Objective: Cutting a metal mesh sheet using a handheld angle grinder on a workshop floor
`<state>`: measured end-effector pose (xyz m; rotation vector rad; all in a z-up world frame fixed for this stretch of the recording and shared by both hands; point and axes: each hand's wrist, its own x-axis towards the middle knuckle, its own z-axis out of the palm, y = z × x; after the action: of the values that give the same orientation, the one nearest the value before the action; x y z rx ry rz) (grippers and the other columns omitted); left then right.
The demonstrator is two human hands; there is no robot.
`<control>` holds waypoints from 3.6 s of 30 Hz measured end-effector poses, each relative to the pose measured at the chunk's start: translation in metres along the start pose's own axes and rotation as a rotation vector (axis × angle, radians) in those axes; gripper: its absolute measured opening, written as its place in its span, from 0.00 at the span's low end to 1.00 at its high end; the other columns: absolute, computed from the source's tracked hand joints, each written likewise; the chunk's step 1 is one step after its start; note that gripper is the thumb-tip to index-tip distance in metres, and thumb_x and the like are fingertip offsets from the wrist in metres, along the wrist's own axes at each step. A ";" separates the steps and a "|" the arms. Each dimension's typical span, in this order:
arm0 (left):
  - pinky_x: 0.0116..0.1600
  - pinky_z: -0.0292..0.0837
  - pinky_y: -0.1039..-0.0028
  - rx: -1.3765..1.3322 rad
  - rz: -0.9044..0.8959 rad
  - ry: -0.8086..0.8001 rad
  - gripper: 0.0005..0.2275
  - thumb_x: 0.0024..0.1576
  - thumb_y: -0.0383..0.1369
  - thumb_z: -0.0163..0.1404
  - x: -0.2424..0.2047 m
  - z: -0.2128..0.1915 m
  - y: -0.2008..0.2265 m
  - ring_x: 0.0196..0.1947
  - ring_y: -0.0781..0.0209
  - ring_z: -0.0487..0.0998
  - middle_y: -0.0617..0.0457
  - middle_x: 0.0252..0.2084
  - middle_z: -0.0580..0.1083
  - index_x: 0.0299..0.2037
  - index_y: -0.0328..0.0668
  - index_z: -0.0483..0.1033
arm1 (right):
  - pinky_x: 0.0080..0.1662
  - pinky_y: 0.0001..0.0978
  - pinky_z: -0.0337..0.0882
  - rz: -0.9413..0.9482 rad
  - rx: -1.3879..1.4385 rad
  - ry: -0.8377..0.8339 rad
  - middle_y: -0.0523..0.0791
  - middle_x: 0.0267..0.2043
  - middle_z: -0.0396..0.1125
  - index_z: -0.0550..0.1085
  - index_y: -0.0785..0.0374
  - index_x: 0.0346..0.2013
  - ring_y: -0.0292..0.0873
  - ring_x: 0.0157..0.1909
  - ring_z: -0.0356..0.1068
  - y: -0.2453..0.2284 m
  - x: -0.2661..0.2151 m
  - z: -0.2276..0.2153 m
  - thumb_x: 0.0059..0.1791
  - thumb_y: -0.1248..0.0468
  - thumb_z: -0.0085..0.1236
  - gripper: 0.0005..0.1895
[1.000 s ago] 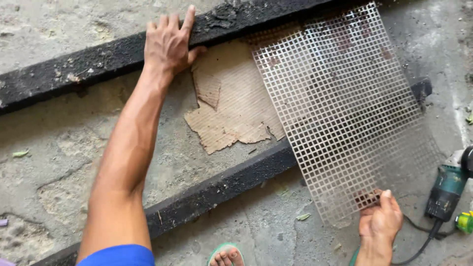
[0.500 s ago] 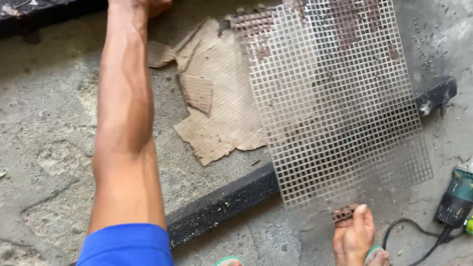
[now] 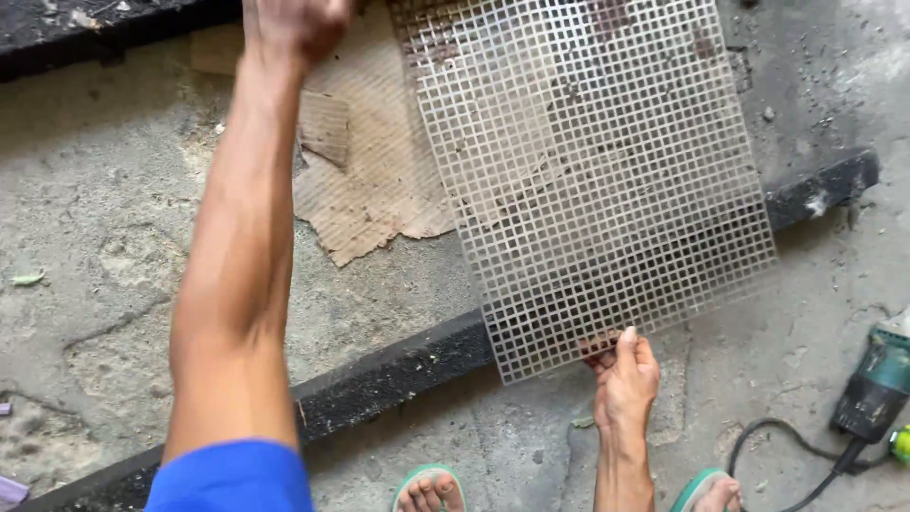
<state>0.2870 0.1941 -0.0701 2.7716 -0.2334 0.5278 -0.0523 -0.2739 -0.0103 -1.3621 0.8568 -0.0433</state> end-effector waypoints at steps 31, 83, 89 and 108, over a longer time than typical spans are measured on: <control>0.71 0.50 0.39 -0.634 -0.209 -0.131 0.23 0.57 0.42 0.56 -0.272 -0.147 0.338 0.73 0.32 0.55 0.44 0.66 0.62 0.63 0.49 0.70 | 0.41 0.44 0.78 0.084 -0.520 -0.358 0.62 0.43 0.73 0.71 0.69 0.58 0.53 0.41 0.78 -0.074 0.028 -0.089 0.59 0.43 0.47 0.31; 0.54 0.64 0.63 0.084 -0.007 0.040 0.34 0.50 0.65 0.52 -0.362 -0.139 0.156 0.42 0.56 0.76 0.52 0.46 0.76 0.60 0.53 0.78 | 0.33 0.41 0.81 -0.016 -0.153 -0.112 0.50 0.31 0.69 0.70 0.63 0.39 0.50 0.30 0.77 -0.017 0.081 -0.032 0.56 0.51 0.61 0.18; 0.54 0.67 0.64 0.025 -0.065 0.017 0.34 0.45 0.62 0.60 -0.334 -0.162 0.175 0.42 0.57 0.76 0.54 0.45 0.76 0.58 0.53 0.79 | 0.31 0.32 0.81 -0.042 -0.097 -0.005 0.49 0.32 0.73 0.70 0.60 0.37 0.45 0.30 0.79 0.003 0.094 -0.030 0.56 0.53 0.61 0.15; 0.68 0.48 0.36 -0.050 -0.285 -0.311 0.41 0.53 0.63 0.49 -0.340 -0.224 0.213 0.67 0.40 0.59 0.37 0.69 0.58 0.71 0.42 0.61 | 0.44 0.37 0.82 0.009 -2.233 -0.586 0.40 0.38 0.83 0.76 0.47 0.47 0.44 0.39 0.85 -0.172 0.048 -0.265 0.49 0.32 0.45 0.28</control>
<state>-0.1453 0.1022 0.0560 2.7604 0.0812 0.0187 -0.0897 -0.5622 0.1234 -3.0506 0.0477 1.6811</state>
